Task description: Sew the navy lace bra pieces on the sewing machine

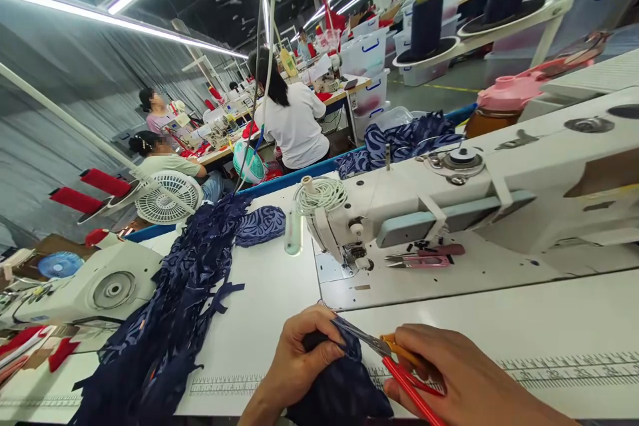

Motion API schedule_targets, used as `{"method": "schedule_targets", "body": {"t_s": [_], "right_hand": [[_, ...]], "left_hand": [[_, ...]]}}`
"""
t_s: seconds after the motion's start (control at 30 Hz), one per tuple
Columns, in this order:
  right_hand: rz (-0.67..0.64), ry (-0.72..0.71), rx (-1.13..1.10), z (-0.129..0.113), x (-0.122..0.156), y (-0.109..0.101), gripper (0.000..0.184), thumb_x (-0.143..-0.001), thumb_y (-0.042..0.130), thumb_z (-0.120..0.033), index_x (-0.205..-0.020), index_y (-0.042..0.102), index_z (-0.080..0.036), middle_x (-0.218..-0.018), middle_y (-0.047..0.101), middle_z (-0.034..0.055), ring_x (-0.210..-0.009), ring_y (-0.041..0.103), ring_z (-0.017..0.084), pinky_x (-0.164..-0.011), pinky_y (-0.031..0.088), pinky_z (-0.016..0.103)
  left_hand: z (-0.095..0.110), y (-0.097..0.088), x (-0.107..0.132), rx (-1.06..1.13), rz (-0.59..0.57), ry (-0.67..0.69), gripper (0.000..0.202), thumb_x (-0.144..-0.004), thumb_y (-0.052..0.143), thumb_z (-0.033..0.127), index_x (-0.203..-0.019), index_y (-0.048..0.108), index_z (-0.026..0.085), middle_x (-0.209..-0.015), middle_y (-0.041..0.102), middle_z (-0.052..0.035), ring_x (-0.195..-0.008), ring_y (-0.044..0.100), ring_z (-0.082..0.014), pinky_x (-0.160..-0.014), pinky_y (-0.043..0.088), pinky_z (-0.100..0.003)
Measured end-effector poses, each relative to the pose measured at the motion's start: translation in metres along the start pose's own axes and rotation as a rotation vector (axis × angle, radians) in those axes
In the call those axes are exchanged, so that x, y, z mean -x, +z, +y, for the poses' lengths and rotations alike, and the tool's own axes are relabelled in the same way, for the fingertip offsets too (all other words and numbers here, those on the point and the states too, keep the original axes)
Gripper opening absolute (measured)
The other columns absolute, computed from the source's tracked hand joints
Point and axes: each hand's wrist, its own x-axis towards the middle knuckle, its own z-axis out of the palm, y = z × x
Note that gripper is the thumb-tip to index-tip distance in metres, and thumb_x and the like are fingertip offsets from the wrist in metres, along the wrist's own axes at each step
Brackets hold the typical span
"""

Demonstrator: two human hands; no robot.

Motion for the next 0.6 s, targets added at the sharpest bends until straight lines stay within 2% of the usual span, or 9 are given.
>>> {"method": "schedule_targets", "body": {"t_s": [0.2,0.3,0.37,0.4,0.43,0.47,0.53,0.6], "right_hand": [[-0.086,0.043,-0.019,0.007,0.002,0.017,0.046,-0.091,0.053,-0.061,-0.069,0.046,-0.021,-0.069,0.054,-0.001,-0.063,0.046,0.015,-0.059,0.033,0.027],[0.006,0.09,-0.012,0.015,0.009,0.005,0.049,-0.091,0.053,-0.062,-0.067,0.043,-0.021,-0.065,0.052,-0.002,-0.06,0.044,0.014,-0.058,0.031,0.026],[0.124,0.13,0.056,0.016,0.022,-0.012,0.047,-0.09,0.055,-0.062,-0.069,0.049,-0.021,-0.067,0.057,-0.001,-0.06,0.048,0.014,-0.057,0.032,0.026],[0.191,0.15,0.115,0.016,0.032,-0.021,0.046,-0.09,0.055,-0.063,-0.072,0.054,-0.021,-0.071,0.061,0.0005,-0.062,0.051,0.015,-0.058,0.033,0.026],[0.264,0.173,0.213,0.016,0.041,-0.032,0.046,-0.088,0.058,-0.064,-0.076,0.059,-0.02,-0.077,0.064,0.0026,-0.065,0.054,0.016,-0.06,0.035,0.027],[0.317,0.176,0.331,0.018,0.05,-0.042,0.047,-0.086,0.06,-0.066,-0.083,0.063,-0.019,-0.084,0.068,0.0061,-0.071,0.059,0.019,-0.063,0.038,0.028],[0.395,0.299,0.412,0.031,0.066,-0.064,0.053,-0.078,0.066,-0.068,-0.093,0.068,-0.017,-0.091,0.071,0.0094,-0.081,0.064,0.024,-0.068,0.041,0.03],[0.443,0.405,0.451,0.051,0.078,-0.083,0.05,-0.078,0.067,-0.063,-0.096,0.07,-0.016,-0.093,0.072,0.0109,-0.083,0.065,0.025,-0.068,0.042,0.03]], "left_hand": [[-0.006,-0.003,0.003,0.002,0.031,0.003,0.029,-0.079,0.08,0.046,-0.078,0.076,0.017,-0.086,0.068,-0.0071,-0.084,0.062,-0.0189,-0.08,0.048,-0.029],[-0.021,-0.001,0.008,-0.076,0.081,0.015,0.036,-0.077,0.078,0.054,-0.073,0.074,0.018,-0.084,0.069,-0.0067,-0.082,0.064,-0.0203,-0.079,0.051,-0.031],[-0.039,0.016,-0.003,-0.135,0.201,0.071,0.046,-0.072,0.075,0.066,-0.065,0.07,0.02,-0.079,0.068,-0.0053,-0.078,0.065,-0.0218,-0.076,0.054,-0.033],[-0.05,0.034,-0.017,-0.143,0.256,0.105,0.052,-0.069,0.073,0.071,-0.058,0.063,0.021,-0.074,0.067,-0.004,-0.074,0.065,-0.0224,-0.072,0.055,-0.033],[-0.059,0.061,-0.035,-0.113,0.208,0.128,0.052,-0.067,0.074,0.071,-0.055,0.058,0.022,-0.069,0.065,-0.0028,-0.072,0.066,-0.0235,-0.068,0.057,-0.034],[-0.067,0.096,-0.056,-0.07,0.123,0.154,0.052,-0.064,0.076,0.069,-0.053,0.054,0.023,-0.065,0.063,-0.0014,-0.07,0.066,-0.0241,-0.065,0.058,-0.034],[-0.071,0.181,-0.088,0.032,-0.093,0.201,0.054,-0.062,0.077,0.068,-0.051,0.047,0.025,-0.058,0.057,0.0012,-0.069,0.067,-0.0247,-0.062,0.059,-0.034],[-0.065,0.257,-0.1,0.112,-0.204,0.25,0.059,-0.063,0.074,0.071,-0.05,0.039,0.026,-0.055,0.051,0.0026,-0.071,0.068,-0.0246,-0.064,0.061,-0.034]]}}
